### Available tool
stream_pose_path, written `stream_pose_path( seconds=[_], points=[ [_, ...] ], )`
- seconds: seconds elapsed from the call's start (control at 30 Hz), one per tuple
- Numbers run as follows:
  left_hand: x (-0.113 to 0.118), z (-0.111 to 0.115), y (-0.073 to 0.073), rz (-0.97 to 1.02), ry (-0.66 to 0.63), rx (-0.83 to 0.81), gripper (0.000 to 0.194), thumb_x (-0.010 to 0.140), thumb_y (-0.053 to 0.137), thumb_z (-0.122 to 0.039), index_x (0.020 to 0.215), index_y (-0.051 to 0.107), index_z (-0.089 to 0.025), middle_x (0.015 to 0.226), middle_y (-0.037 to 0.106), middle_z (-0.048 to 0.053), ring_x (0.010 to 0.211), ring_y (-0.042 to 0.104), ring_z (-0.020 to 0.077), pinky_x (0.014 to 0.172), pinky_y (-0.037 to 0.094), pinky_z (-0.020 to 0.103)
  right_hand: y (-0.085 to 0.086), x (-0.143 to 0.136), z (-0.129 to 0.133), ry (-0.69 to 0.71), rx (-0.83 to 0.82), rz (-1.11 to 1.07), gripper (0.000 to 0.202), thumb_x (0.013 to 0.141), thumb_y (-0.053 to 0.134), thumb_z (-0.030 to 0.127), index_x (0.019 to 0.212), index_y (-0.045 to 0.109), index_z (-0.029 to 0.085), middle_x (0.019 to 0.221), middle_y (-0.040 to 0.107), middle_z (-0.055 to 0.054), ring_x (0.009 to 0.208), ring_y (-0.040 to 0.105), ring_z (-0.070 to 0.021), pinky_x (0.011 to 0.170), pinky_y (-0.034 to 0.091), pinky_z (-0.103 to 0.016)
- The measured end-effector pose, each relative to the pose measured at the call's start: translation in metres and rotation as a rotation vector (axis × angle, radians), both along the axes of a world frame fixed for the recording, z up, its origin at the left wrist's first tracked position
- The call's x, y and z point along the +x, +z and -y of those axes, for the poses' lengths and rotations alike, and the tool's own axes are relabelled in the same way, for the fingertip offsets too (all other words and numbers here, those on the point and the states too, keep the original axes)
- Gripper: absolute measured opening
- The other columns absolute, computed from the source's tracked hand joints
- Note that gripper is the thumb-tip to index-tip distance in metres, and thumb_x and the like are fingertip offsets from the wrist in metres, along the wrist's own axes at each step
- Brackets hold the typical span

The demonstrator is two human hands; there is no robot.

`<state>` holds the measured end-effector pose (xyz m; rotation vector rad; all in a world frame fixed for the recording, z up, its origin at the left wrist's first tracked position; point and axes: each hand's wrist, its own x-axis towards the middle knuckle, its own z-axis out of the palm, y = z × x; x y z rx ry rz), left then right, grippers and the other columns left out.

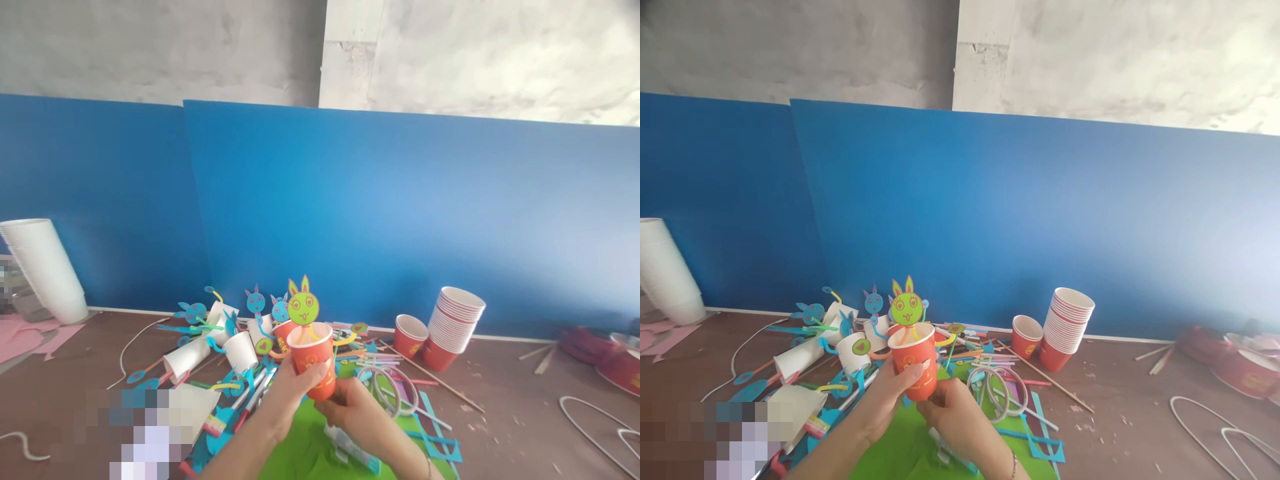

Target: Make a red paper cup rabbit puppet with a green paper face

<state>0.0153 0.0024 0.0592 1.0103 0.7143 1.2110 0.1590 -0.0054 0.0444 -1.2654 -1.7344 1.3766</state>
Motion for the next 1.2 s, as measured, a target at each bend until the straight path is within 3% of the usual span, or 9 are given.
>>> stream_pose_path(
  seconds=[0.1,0.17,0.33,0.47,0.57,0.67,0.93,1.07,1.2],
  points=[
    [-0.002,-0.001,0.002,0.006,0.023,-0.008,0.040,0.067,0.075,-0.042,0.093,0.064,-0.014,0.088,0.066,0.009,0.082,0.060,0.0213,0.078,0.047,0.032,-0.002,-0.003,-0.002,-0.040,-0.040,-0.124,0.009,0.072,0.061,0.024,0.073,0.059,0.016,0.055,0.048,0.005,0.051,0.043,-0.0090,0.051,0.034,-0.021],
    [-0.003,-0.001,0.003,0.012,0.033,-0.008,0.042,0.067,0.074,-0.044,0.095,0.064,-0.014,0.090,0.067,0.009,0.084,0.060,0.0230,0.079,0.046,0.034,-0.002,-0.006,-0.003,-0.106,-0.064,-0.180,0.019,0.069,0.066,0.028,0.080,0.059,0.015,0.056,0.051,0.005,0.052,0.048,-0.0103,0.052,0.037,-0.022],
    [-0.004,-0.001,0.003,-0.005,0.020,0.002,0.039,0.070,0.072,-0.044,0.095,0.065,-0.015,0.090,0.066,0.009,0.082,0.060,0.0224,0.076,0.046,0.033,0.000,-0.011,-0.001,-0.092,-0.079,-0.218,0.021,0.067,0.067,0.030,0.078,0.059,0.014,0.056,0.054,0.004,0.050,0.050,-0.0103,0.053,0.039,-0.023],
    [-0.006,-0.003,0.003,-0.008,0.059,0.034,0.038,0.071,0.072,-0.041,0.096,0.065,-0.014,0.087,0.066,0.008,0.079,0.059,0.0200,0.074,0.046,0.030,-0.004,-0.007,0.000,-0.062,-0.067,-0.082,0.012,0.067,0.063,0.023,0.068,0.054,0.017,0.052,0.054,0.005,0.048,0.051,-0.0098,0.050,0.037,-0.021],
    [-0.008,-0.006,0.004,0.021,0.102,0.029,0.048,0.067,0.075,-0.040,0.107,0.063,-0.015,0.098,0.067,0.010,0.087,0.060,0.0219,0.079,0.046,0.031,-0.011,-0.001,0.001,-0.070,-0.049,0.130,0.009,0.067,0.060,0.019,0.064,0.052,0.018,0.048,0.057,0.004,0.046,0.051,-0.0103,0.047,0.035,-0.020],
    [-0.008,-0.007,0.004,0.047,0.105,0.008,0.054,0.066,0.076,-0.040,0.113,0.060,-0.016,0.104,0.066,0.011,0.093,0.060,0.0235,0.083,0.045,0.032,-0.016,0.002,0.002,-0.048,-0.038,0.211,0.007,0.066,0.058,0.017,0.062,0.053,0.018,0.049,0.061,0.003,0.045,0.052,-0.0111,0.045,0.035,-0.020],
    [-0.004,-0.003,0.002,0.006,0.071,0.018,0.039,0.070,0.072,-0.043,0.095,0.063,-0.015,0.083,0.065,0.006,0.074,0.057,0.0179,0.070,0.044,0.028,-0.007,-0.012,-0.002,-0.156,-0.048,-0.159,0.017,0.067,0.065,0.030,0.065,0.053,0.017,0.049,0.060,0.002,0.047,0.054,-0.0125,0.051,0.041,-0.023],
    [-0.004,-0.003,0.000,-0.013,0.040,0.013,0.032,0.072,0.071,-0.040,0.089,0.064,-0.014,0.081,0.064,0.005,0.072,0.057,0.0176,0.072,0.045,0.030,-0.008,-0.013,-0.003,-0.112,-0.047,-0.154,0.020,0.067,0.066,0.032,0.071,0.056,0.016,0.050,0.058,0.003,0.046,0.052,-0.0111,0.050,0.039,-0.022],
    [-0.005,-0.004,0.000,-0.017,0.092,0.022,0.035,0.071,0.072,-0.039,0.094,0.065,-0.014,0.085,0.066,0.007,0.076,0.058,0.0189,0.073,0.046,0.030,-0.013,-0.009,-0.003,-0.088,-0.083,-0.089,0.015,0.067,0.065,0.026,0.066,0.054,0.017,0.050,0.059,0.003,0.045,0.053,-0.0109,0.048,0.039,-0.021]
  ],
)
